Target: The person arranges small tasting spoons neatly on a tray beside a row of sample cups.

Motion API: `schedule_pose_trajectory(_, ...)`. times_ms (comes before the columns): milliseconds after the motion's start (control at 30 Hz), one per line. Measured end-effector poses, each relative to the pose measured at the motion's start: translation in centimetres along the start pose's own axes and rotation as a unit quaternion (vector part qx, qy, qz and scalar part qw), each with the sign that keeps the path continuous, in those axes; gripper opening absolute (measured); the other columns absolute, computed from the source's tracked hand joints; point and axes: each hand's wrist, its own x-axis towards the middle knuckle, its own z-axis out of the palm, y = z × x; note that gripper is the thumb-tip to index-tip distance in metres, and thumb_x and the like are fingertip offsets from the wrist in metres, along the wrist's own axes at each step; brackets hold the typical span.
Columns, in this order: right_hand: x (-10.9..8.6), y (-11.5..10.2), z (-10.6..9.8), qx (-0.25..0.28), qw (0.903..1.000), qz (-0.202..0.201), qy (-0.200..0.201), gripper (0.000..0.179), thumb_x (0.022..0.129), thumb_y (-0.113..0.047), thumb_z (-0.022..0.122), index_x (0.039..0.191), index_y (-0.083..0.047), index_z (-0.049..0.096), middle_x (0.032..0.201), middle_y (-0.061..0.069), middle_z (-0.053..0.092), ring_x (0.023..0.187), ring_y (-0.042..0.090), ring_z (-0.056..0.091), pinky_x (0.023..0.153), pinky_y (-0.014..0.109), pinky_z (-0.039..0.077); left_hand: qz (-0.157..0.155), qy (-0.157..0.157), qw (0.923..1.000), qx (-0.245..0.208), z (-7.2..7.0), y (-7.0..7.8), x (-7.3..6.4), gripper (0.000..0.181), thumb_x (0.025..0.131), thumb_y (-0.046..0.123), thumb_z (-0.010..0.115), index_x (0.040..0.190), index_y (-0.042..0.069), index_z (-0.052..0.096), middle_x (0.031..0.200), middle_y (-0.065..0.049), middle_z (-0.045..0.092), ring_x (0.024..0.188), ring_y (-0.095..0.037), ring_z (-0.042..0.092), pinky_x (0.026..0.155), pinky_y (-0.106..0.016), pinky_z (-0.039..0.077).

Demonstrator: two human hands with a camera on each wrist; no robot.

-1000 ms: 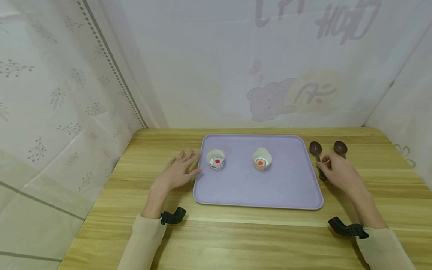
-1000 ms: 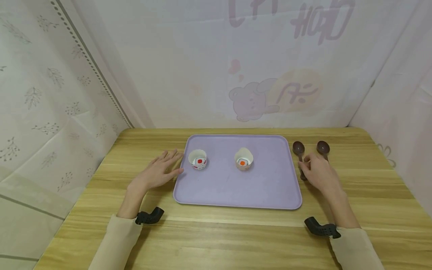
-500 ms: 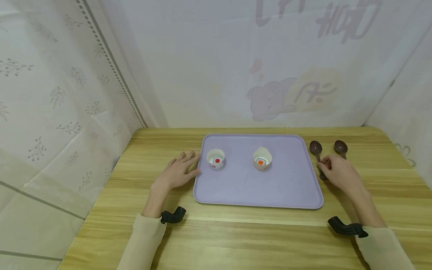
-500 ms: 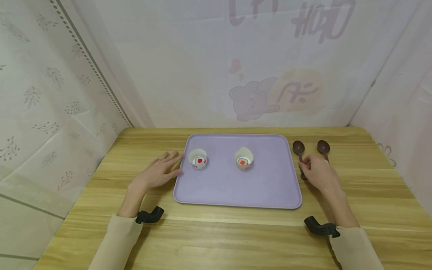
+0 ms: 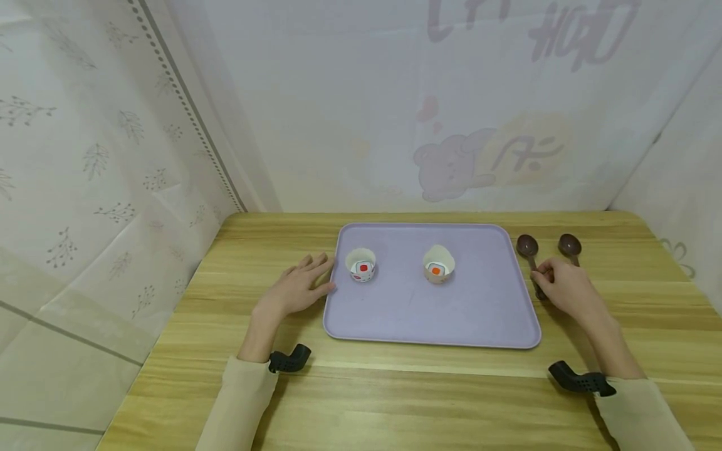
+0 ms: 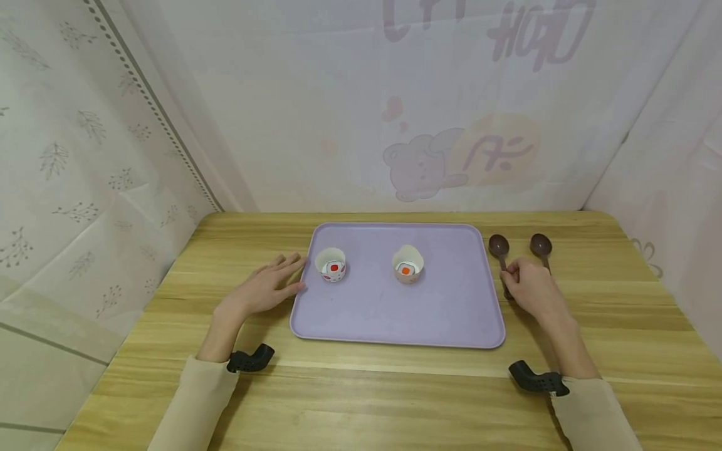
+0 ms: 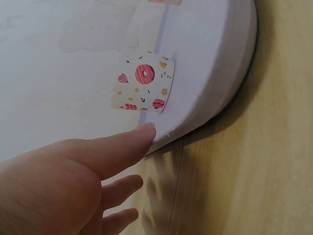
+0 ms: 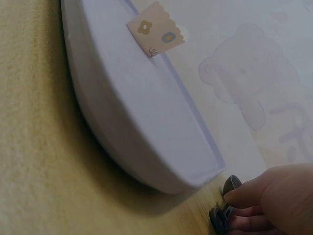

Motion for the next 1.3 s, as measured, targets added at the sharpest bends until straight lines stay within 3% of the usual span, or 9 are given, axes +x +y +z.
schedule_pose_trajectory(267,0.08,0.36,-0.03,0.011,0.9999,0.008,-0.009,0.028,0.101,-0.016,0.061,0.099,0.012,0.061,0.080,0.015,0.064,0.074,0.030,0.062,0.064,0.043,0.050,0.000,-0.005,0.9999,-0.016,-0.01,0.00,-0.04,0.064,0.105,0.043,0.052,0.159,0.016,0.034,0.162,-0.016,0.030,0.149,-0.047,0.021,0.116,-0.068,0.020)
schedule_pose_trajectory(733,-0.12,0.06,-0.19,0.024,0.9993,0.018,-0.023,0.028,0.102,-0.017,0.059,0.101,0.011,0.061,0.082,0.015,0.065,0.074,0.028,0.061,0.062,0.036,0.048,0.002,-0.007,0.9997,-0.026,-0.09,0.00,-0.01,0.063,0.105,0.040,0.053,0.159,0.015,0.033,0.162,-0.018,0.030,0.148,-0.049,0.020,0.116,-0.068,0.019)
schedule_pose_trajectory(1033,0.08,-0.06,-0.07,0.029,0.9995,0.010,-0.008,0.026,0.101,-0.016,0.062,0.100,0.010,0.063,0.082,0.014,0.067,0.075,0.028,0.063,0.064,0.038,0.050,-0.003,-0.011,0.9995,-0.028,-0.11,0.01,-0.01,0.063,0.105,0.040,0.053,0.160,0.015,0.032,0.162,-0.018,0.028,0.149,-0.048,0.019,0.116,-0.068,0.018)
schedule_pose_trajectory(1300,0.01,-0.14,-0.17,0.038,0.9992,0.010,-0.003,0.024,0.100,-0.015,0.063,0.099,0.009,0.063,0.080,0.011,0.067,0.072,0.023,0.061,0.061,0.032,0.048,-0.002,-0.013,0.9995,-0.028,0.07,-0.03,0.06,0.064,0.105,0.040,0.052,0.160,0.016,0.031,0.163,-0.018,0.028,0.149,-0.048,0.018,0.116,-0.069,0.018)
